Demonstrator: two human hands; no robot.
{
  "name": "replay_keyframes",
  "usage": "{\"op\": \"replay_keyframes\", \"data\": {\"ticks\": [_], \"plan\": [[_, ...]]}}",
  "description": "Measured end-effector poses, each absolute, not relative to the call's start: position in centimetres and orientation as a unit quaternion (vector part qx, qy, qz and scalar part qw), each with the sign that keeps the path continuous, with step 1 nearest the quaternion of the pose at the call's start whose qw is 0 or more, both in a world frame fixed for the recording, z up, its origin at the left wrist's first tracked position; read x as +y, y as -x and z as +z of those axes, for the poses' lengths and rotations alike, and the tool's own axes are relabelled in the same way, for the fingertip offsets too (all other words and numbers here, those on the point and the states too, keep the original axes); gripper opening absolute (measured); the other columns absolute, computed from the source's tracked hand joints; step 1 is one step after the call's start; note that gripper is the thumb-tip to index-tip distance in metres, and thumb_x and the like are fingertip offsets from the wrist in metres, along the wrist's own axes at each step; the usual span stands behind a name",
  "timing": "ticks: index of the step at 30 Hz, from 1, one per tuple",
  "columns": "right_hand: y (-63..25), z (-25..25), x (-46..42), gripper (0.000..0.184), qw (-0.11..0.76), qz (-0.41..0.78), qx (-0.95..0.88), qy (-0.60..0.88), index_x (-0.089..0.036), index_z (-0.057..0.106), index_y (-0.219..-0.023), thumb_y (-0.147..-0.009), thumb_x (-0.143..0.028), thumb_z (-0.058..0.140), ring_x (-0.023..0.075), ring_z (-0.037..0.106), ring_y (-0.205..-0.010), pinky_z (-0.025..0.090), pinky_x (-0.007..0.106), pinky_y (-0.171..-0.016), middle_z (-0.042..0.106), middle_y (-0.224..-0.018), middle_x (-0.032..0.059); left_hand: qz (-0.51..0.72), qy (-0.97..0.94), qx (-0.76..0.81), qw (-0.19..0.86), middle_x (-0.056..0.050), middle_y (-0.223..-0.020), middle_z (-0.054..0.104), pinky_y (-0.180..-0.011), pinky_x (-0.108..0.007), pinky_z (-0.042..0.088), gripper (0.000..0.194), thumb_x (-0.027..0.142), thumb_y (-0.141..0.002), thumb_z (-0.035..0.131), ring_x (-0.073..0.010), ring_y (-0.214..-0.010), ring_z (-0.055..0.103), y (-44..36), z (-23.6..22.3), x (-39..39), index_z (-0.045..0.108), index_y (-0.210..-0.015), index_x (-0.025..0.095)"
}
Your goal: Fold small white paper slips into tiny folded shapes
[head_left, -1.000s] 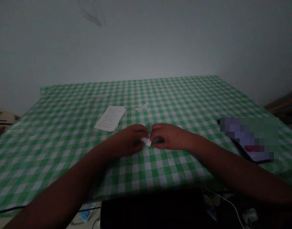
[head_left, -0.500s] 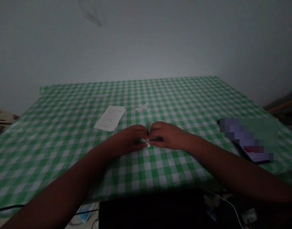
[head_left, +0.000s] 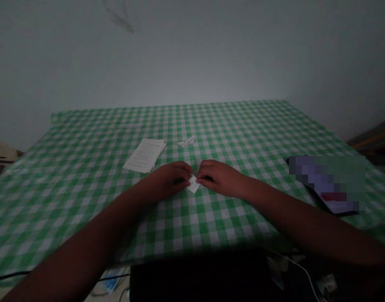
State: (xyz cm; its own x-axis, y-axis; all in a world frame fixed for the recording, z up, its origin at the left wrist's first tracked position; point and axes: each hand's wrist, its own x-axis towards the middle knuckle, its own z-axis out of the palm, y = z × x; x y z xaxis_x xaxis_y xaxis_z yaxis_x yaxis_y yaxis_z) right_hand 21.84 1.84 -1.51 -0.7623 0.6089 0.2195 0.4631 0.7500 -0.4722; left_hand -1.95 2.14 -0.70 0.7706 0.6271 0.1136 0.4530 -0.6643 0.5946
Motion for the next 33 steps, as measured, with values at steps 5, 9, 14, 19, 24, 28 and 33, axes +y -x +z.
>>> {"op": "replay_keyframes", "data": {"ticks": [5,9,14,19,24,28,33], "plan": [[-21.6,-1.6,1.5,0.018,0.201,0.187,-0.910,0.312,-0.016,0.063,-0.092,-0.098,-0.024,0.050,0.0184,0.055,-0.091,0.045,0.032,-0.085,0.061,-0.093,0.0071,0.167,-0.889,0.345,0.249,-0.005,-0.103,0.060,-0.087,-0.034,0.051,0.015,0.031,-0.092,0.058,-0.0169,-0.092,0.062,1.9,-0.7,2.2,0.069,-0.091,0.019],[-21.4,-1.4,1.3,0.017,0.218,0.210,-0.888,0.346,-0.018,0.061,-0.093,-0.100,-0.026,0.047,0.0172,0.057,-0.087,0.044,0.032,-0.083,0.063,-0.089,0.0042,0.178,-0.864,0.396,0.256,-0.004,-0.097,0.064,-0.080,-0.033,0.052,0.020,0.036,-0.092,0.057,-0.0169,-0.086,0.063,1.6,-0.3,2.0,0.070,-0.092,0.021],[-21.5,-0.9,1.1,0.017,0.254,0.265,-0.854,0.368,-0.019,0.062,-0.091,-0.099,-0.025,0.049,0.0135,0.059,-0.078,0.043,0.027,-0.074,0.065,-0.084,0.0010,0.199,-0.810,0.464,0.298,-0.002,-0.087,0.072,-0.071,-0.033,0.052,0.021,0.040,-0.091,0.059,-0.0184,-0.076,0.065,1.4,0.0,1.8,0.071,-0.092,0.024],[-21.6,-1.0,1.2,0.015,0.282,0.303,-0.825,0.385,-0.020,0.065,-0.088,-0.095,-0.027,0.054,0.0126,0.059,-0.073,0.043,0.027,-0.069,0.065,-0.080,-0.0007,0.216,-0.791,0.477,0.315,-0.001,-0.079,0.074,-0.068,-0.033,0.052,0.024,0.045,-0.089,0.061,-0.0182,-0.070,0.065,1.7,-0.1,1.9,0.073,-0.088,0.025],[-21.7,-1.8,1.7,0.008,0.317,0.345,-0.790,0.395,-0.020,0.068,-0.088,-0.088,-0.027,0.063,0.0134,0.062,-0.077,0.047,0.027,-0.071,0.068,-0.085,0.0009,0.238,-0.770,0.492,0.330,-0.002,-0.085,0.074,-0.074,-0.034,0.054,0.022,0.043,-0.084,0.067,-0.0195,-0.079,0.068,1.8,0.0,2.0,0.072,-0.086,0.022],[-21.8,-2.6,2.3,0.007,0.341,0.388,-0.771,0.372,-0.020,0.068,-0.086,-0.085,-0.027,0.067,0.0152,0.064,-0.083,0.050,0.031,-0.077,0.068,-0.090,0.0025,0.244,-0.793,0.466,0.306,-0.002,-0.091,0.073,-0.080,-0.033,0.054,0.021,0.041,-0.084,0.067,-0.0183,-0.083,0.067,1.9,0.0,2.1,0.070,-0.088,0.021],[-21.8,-2.8,2.6,0.006,0.350,0.426,-0.754,0.358,-0.020,0.067,-0.084,-0.084,-0.027,0.067,0.0162,0.065,-0.089,0.051,0.034,-0.084,0.069,-0.095,0.0031,0.236,-0.812,0.460,0.272,-0.001,-0.089,0.071,-0.080,-0.032,0.053,0.019,0.038,-0.084,0.067,-0.0173,-0.082,0.066,1.9,0.2,1.9,0.068,-0.092,0.020]]}}
